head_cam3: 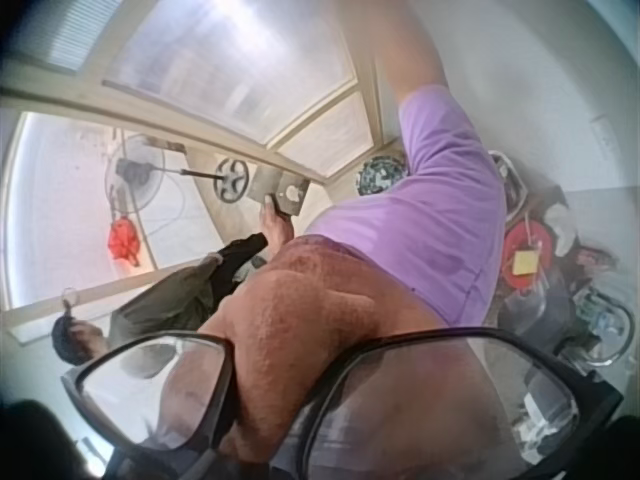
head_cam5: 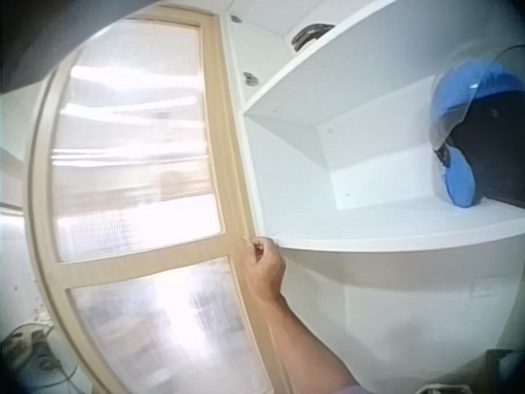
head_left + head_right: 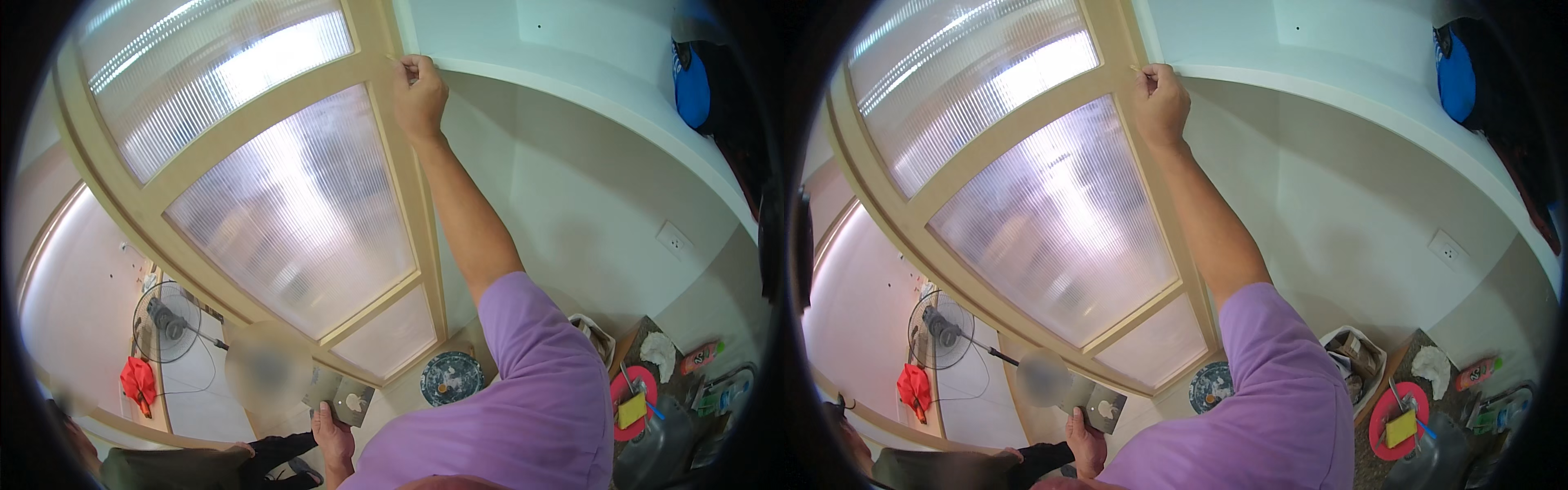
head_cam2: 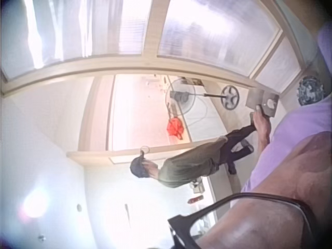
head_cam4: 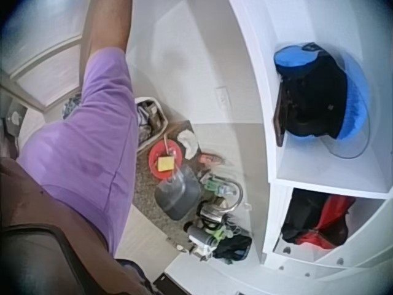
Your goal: The person applies paint to the wooden frame of a door with frosted glass panels using a small brush. They dip the brush into a paint container and carefully paint the edges of the door frame.
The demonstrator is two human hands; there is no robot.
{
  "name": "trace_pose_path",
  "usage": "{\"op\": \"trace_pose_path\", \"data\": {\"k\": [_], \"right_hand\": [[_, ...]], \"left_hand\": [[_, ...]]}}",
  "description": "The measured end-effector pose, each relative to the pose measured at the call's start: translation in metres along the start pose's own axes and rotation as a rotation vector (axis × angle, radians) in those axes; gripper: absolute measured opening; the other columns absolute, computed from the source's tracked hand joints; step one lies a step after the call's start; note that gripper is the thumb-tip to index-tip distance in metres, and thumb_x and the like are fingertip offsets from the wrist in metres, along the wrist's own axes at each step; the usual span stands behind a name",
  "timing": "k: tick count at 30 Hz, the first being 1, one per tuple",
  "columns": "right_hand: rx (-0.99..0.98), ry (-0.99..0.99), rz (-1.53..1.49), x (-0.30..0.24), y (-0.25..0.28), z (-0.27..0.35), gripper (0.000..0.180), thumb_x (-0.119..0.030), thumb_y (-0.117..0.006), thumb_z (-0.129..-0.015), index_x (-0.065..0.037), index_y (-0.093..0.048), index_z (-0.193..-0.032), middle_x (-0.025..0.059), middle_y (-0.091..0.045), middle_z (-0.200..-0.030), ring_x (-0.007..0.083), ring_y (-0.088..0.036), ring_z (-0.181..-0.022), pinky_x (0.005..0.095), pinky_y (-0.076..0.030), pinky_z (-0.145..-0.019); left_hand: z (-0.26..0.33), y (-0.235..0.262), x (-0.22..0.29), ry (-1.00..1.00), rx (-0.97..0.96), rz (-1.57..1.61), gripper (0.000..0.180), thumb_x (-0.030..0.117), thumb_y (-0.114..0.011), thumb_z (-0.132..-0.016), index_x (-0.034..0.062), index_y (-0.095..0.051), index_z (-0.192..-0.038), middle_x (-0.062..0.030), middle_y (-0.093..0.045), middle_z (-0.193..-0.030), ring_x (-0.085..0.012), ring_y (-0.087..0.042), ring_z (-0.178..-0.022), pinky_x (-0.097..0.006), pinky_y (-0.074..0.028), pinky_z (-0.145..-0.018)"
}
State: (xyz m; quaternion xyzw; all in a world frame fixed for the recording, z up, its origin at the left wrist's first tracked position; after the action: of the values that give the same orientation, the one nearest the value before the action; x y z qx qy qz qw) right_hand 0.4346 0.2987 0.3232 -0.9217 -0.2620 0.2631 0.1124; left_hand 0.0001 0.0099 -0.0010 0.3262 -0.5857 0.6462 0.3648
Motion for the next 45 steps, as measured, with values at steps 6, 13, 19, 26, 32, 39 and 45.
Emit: {"op": "trace_pose_path", "data": {"k": [6, 13, 19, 26, 32, 39, 45], "right_hand": [[0.013, 0.052, 0.032, 0.001, -0.005, 0.005, 0.01, -0.012, -0.075, -0.091, -0.005, -0.069, -0.095, 0.0101, -0.074, -0.082, 0.0278, -0.071, -0.077, 0.042, -0.056, -0.07], [-0.058, 0.032, -0.015, 0.0, 0.002, 0.007, 0.007, -0.008, -0.074, -0.09, -0.004, -0.069, -0.093, 0.0104, -0.073, -0.081, 0.0281, -0.071, -0.076, 0.0424, -0.056, -0.07], [0.007, 0.077, 0.002, -0.002, 0.0, 0.002, 0.008, -0.01, -0.075, -0.089, -0.005, -0.069, -0.092, 0.0091, -0.073, -0.08, 0.0277, -0.072, -0.076, 0.0415, -0.057, -0.07], [-0.045, 0.05, 0.069, 0.005, -0.002, 0.001, 0.012, -0.014, -0.076, -0.09, -0.003, -0.072, -0.095, 0.011, -0.076, -0.082, 0.0249, -0.075, -0.074, 0.0366, -0.058, -0.071], [-0.014, 0.054, 0.052, 0.006, 0.004, -0.001, 0.011, -0.013, -0.075, -0.089, -0.004, -0.073, -0.094, 0.0104, -0.076, -0.082, 0.0241, -0.075, -0.074, 0.036, -0.058, -0.07], [-0.006, 0.033, 0.111, -0.001, -0.003, -0.002, 0.012, -0.015, -0.076, -0.088, -0.005, -0.074, -0.094, 0.01, -0.076, -0.082, 0.0259, -0.076, -0.075, 0.0372, -0.058, -0.071], [-0.088, 0.002, 0.096, 0.002, 0.003, -0.002, 0.012, -0.016, -0.076, -0.088, -0.005, -0.075, -0.093, 0.0101, -0.077, -0.081, 0.0265, -0.075, -0.075, 0.0382, -0.058, -0.07]], "left_hand": [[-0.003, 0.013, 0.013, -0.003, 0.035, -0.023, 0.035, 0.027, -0.053, -0.112, 0.0032, -0.057, -0.138, -0.0092, -0.068, -0.131, -0.0207, -0.07, -0.115, -0.036, -0.06, -0.093], [-0.003, 0.009, 0.011, 0.003, 0.03, -0.017, 0.035, 0.027, -0.053, -0.112, 0.0035, -0.056, -0.138, -0.0092, -0.068, -0.132, -0.0209, -0.07, -0.115, -0.037, -0.059, -0.093], [-0.004, 0.007, 0.01, -0.001, 0.023, -0.034, 0.035, 0.027, -0.054, -0.112, 0.0035, -0.056, -0.138, -0.0099, -0.068, -0.132, -0.0218, -0.07, -0.114, -0.038, -0.06, -0.093], [-0.006, 0.014, 0.005, -0.002, 0.006, -0.033, 0.035, 0.026, -0.053, -0.112, 0.0034, -0.056, -0.138, -0.0105, -0.067, -0.132, -0.0229, -0.07, -0.114, -0.039, -0.06, -0.094], [-0.003, 0.004, 0.006, -0.006, 0.021, -0.01, 0.035, 0.026, -0.054, -0.112, 0.0041, -0.056, -0.138, -0.0097, -0.068, -0.132, -0.0224, -0.07, -0.114, -0.04, -0.061, -0.092], [-0.005, 0.007, 0.002, 0.001, 0.03, -0.009, 0.033, 0.026, -0.055, -0.111, 0.0043, -0.058, -0.136, -0.0091, -0.07, -0.128, -0.0224, -0.072, -0.11, -0.039, -0.062, -0.09], [-0.005, 0.005, 0.001, 0.009, 0.049, -0.008, 0.033, 0.026, -0.055, -0.111, 0.0031, -0.058, -0.136, -0.0105, -0.069, -0.129, -0.0231, -0.071, -0.112, -0.039, -0.062, -0.09]]}}
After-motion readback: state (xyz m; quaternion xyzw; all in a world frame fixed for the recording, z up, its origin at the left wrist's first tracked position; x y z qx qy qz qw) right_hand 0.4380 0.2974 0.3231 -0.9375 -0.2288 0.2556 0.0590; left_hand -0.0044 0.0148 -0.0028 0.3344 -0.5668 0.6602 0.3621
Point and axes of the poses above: each hand's wrist, its own z-axis away from the middle knuckle, its own y-axis out of the back of the hand, x = y × z, the point moved 1 cm from there along -z, towards the middle knuckle
